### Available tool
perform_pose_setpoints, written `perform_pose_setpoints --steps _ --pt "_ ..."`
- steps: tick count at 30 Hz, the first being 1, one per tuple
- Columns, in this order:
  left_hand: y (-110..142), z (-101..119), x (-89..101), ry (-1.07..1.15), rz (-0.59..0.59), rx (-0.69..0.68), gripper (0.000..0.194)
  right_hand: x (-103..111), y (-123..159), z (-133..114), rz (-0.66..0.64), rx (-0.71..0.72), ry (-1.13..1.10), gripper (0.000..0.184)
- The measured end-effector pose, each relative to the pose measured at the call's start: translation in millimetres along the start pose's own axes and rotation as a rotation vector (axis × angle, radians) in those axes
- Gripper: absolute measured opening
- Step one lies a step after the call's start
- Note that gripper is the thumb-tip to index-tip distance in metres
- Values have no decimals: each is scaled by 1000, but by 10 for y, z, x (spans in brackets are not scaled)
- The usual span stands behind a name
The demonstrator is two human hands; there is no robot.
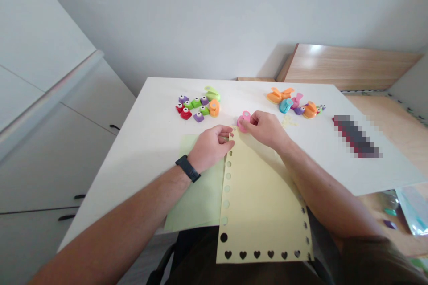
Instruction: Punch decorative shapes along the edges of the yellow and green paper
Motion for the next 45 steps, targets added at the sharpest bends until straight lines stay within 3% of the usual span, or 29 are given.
perform_pose_setpoints --steps 20,26,30,32,36,45 --pt "-11 6 -4 -41 1 -9 38 -47 24 -94 -109 78 74 51" --pt "-4 19 -3 -45 9 -6 37 -26 -3 -9 -183 65 39 57" --pt "-3 11 -9 -37 1 5 36 102 -112 100 -60 19 -4 45" --pt "-7 5 -10 -33 -3 9 36 134 -164 93 -22 70 -42 37" --pt "-16 5 -7 -39 3 12 36 83 -211 23 -73 202 -64 30" --pt "-3 14 3 -47 25 12 35 82 -236 -4 -69 254 -145 22"
Point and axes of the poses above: each hand's wrist, its own y-axis away from the middle knuckle, its own x-axis out of the back of the hand, z = x × y, the point moved 6 cm from there along -y, towards the middle knuckle, and after that the axes turned 14 degrees about y, right-handed, at the moved point
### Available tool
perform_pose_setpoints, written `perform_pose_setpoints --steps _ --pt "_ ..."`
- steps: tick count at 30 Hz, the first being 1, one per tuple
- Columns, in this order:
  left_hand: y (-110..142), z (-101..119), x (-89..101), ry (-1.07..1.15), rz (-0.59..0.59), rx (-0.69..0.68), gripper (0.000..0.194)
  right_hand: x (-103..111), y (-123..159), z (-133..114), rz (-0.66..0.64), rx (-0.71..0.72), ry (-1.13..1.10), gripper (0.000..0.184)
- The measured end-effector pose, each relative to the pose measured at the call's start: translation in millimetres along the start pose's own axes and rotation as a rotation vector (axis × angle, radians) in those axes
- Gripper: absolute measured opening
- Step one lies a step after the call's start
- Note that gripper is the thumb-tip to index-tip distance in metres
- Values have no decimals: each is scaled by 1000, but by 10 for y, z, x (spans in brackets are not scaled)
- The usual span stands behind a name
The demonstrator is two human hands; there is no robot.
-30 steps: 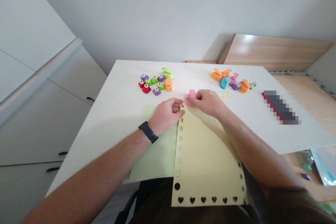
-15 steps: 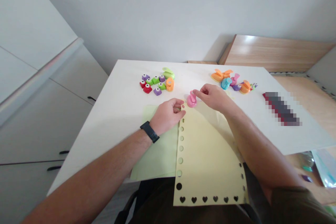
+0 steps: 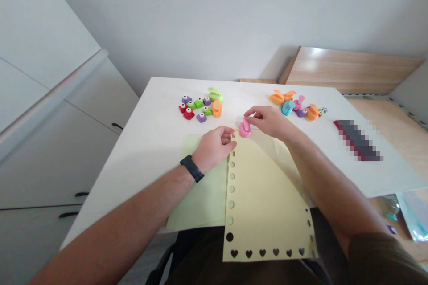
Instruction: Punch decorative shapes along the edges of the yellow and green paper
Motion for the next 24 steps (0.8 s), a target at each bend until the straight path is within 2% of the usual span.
perform_pose_setpoints --steps 24 --pt "-12 -13 -14 -31 -21 5 37 -117 29 36 45 -29 -70 24"
Point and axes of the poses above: each hand's wrist, its own y-axis away from the middle knuckle, its own x-axis out of the back of the hand, z = x × y, the point moved 6 cm from there along -y, towards the middle knuckle, and after that the axes turned 14 degrees about y, right-handed, at the moved point
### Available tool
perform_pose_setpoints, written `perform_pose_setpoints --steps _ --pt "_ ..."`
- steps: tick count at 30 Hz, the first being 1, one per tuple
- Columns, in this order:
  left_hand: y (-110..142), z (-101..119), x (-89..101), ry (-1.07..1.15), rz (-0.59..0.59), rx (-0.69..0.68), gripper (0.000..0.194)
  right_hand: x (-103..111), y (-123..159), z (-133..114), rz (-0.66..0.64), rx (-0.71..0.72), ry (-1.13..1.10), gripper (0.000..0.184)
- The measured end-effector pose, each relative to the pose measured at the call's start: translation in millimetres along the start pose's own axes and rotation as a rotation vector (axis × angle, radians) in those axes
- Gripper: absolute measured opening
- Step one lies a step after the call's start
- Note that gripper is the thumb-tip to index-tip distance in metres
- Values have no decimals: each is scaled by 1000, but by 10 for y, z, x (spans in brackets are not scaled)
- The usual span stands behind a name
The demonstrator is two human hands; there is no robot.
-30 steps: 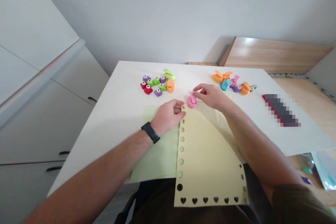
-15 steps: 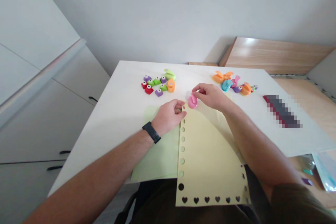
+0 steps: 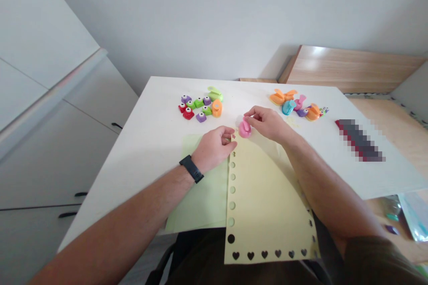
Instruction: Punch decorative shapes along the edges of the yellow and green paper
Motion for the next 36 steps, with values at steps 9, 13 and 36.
perform_pose_setpoints --steps 9,13,36 --pt "1 -5 -6 6 -7 2 37 15 -73 21 2 52 68 24" --pt "-6 0 -12 2 -13 7 36 -19 -81 25 -17 70 91 25" --pt "17 42 4 -35 6 -10 35 -18 -35 -98 -22 117 198 24"
Point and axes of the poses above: each hand's wrist, its own y-axis away from the middle knuckle, its own x-axis out of the back of the hand, z = x × y, the point moved 6 cm from there along -y, towards the middle knuckle, and after that the axes turned 14 degrees about y, right-handed, at the moved point
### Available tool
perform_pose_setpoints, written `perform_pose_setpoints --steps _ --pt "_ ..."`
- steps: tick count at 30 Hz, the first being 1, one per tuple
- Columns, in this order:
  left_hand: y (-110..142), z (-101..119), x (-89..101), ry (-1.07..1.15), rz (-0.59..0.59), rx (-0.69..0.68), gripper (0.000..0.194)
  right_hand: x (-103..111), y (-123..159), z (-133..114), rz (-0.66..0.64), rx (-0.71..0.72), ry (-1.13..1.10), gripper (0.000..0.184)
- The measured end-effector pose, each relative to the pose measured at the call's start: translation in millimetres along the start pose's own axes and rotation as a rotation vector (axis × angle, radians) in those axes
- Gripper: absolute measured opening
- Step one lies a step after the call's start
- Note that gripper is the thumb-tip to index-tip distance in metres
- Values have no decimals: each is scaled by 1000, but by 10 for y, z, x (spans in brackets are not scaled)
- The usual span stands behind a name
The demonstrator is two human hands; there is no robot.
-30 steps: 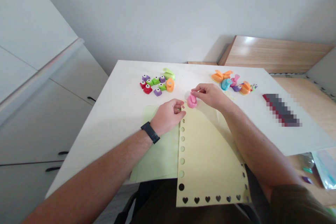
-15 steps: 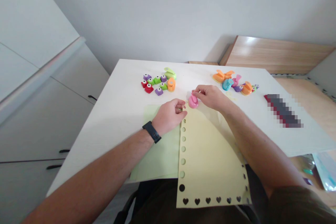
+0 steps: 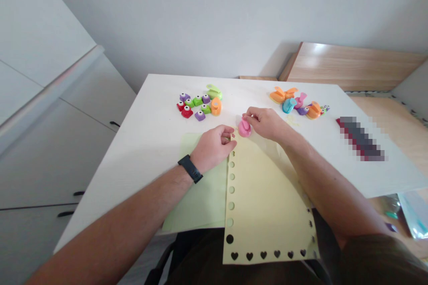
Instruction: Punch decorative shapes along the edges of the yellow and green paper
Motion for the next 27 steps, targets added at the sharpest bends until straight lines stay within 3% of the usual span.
perform_pose_setpoints --steps 12,21,27 --pt "5 0 -14 6 -13 7 35 -68 -24 1 -78 -15 39 26" --pt "18 30 -8 12 -6 15 34 41 161 -18 61 -75 -93 26" --pt "14 9 -8 7 -12 15 35 -6 205 -75 36 -94 -138 36"
Point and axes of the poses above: each hand's wrist, its own y-axis away from the middle knuckle, its own x-axis out of the back of the hand, z = x × y, the point moved 6 cm from there along -y, towards the middle knuckle, and after that the axes turned 14 degrees about y, right-handed, at the moved point
